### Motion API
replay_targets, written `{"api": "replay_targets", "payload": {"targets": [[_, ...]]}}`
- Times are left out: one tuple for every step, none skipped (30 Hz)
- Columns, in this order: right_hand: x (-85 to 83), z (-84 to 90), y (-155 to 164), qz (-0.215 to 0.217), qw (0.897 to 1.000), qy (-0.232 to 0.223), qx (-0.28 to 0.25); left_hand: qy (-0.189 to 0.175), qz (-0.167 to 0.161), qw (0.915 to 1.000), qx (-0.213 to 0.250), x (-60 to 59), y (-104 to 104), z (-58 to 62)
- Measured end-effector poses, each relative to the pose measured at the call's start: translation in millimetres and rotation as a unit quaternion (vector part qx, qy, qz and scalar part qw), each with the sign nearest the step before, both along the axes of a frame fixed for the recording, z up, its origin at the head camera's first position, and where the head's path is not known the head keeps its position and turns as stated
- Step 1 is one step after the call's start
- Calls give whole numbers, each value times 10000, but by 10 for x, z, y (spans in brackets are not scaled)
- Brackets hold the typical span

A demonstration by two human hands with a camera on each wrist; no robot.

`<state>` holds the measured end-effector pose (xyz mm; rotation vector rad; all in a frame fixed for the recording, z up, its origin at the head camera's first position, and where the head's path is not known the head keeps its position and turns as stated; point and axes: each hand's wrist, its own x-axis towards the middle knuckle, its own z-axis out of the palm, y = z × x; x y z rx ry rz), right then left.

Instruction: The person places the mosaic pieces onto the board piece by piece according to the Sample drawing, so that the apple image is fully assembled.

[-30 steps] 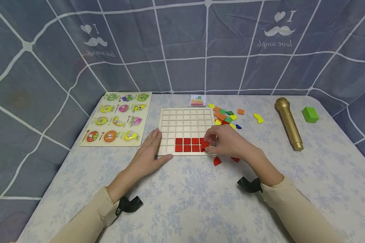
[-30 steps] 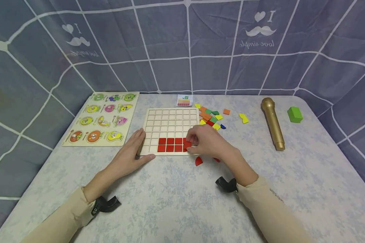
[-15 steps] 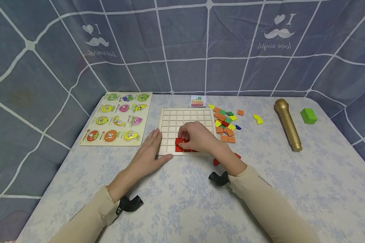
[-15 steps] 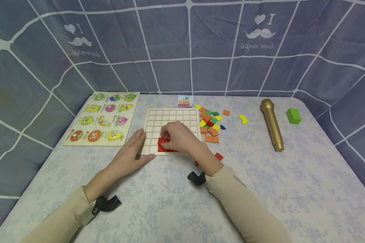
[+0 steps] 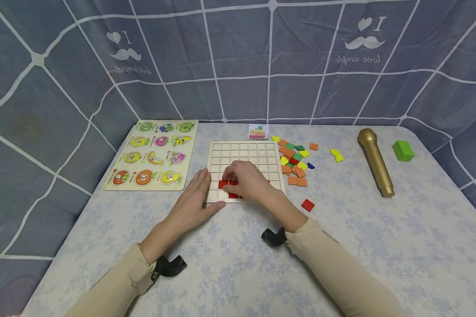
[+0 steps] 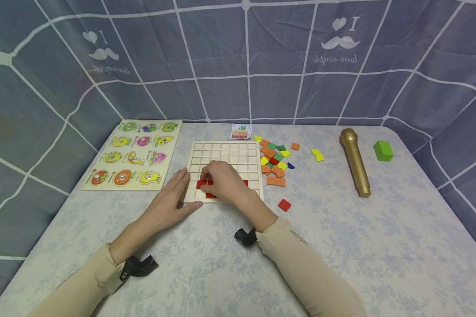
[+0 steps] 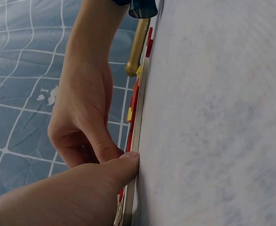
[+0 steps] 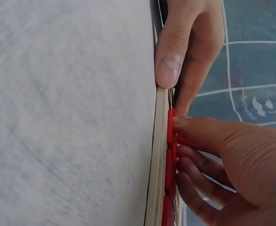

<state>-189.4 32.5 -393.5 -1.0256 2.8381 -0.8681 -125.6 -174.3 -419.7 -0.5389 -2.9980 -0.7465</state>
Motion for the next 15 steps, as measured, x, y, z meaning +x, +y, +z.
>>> {"api": "replay_targets", "payload": {"targets": [[5,-1,1,9,10000,18,5,10,-3,10000,-3,0,-1,0],[12,1,4,16,10000,25,18,16,-8,10000,-7,-1,-2,-1],[21,7,9,9,10000,19,32,18,-12,10000,-10,-2,-4,-1],[30,11,18,16,10000,36,29,16,-14,10000,-8,-2,-4,-1],[40,19,32,19,10000,49,27,12,-15,10000,-9,-2,-5,0],[48,23,50,16,10000,52,25,10,-14,10000,-7,0,-6,1],[56,29,69,11,10000,62,20,11,-13,10000,-3,1,-6,3],[64,36,95,-2,10000,64,5,7,-9,10000,6,1,-5,5],[69,39,124,-20,10000,58,-16,6,-7,10000,17,2,-4,7],[73,42,157,-16,10000,62,-59,5,-4,10000,30,3,-3,8],[80,50,193,-31,10000,40,-85,6,-4,10000,34,3,-3,7],[85,54,229,-57,9999,3,-112,11,-4,10000,40,3,-2,6],[96,62,268,-77,9999,-28,-141,16,-4,10000,44,2,-2,4],[106,67,308,-107,9998,-62,-162,23,-6,10000,44,2,-2,1],[119,75,347,-132,9997,-99,-179,31,-8,10000,45,3,-2,-2]]}}
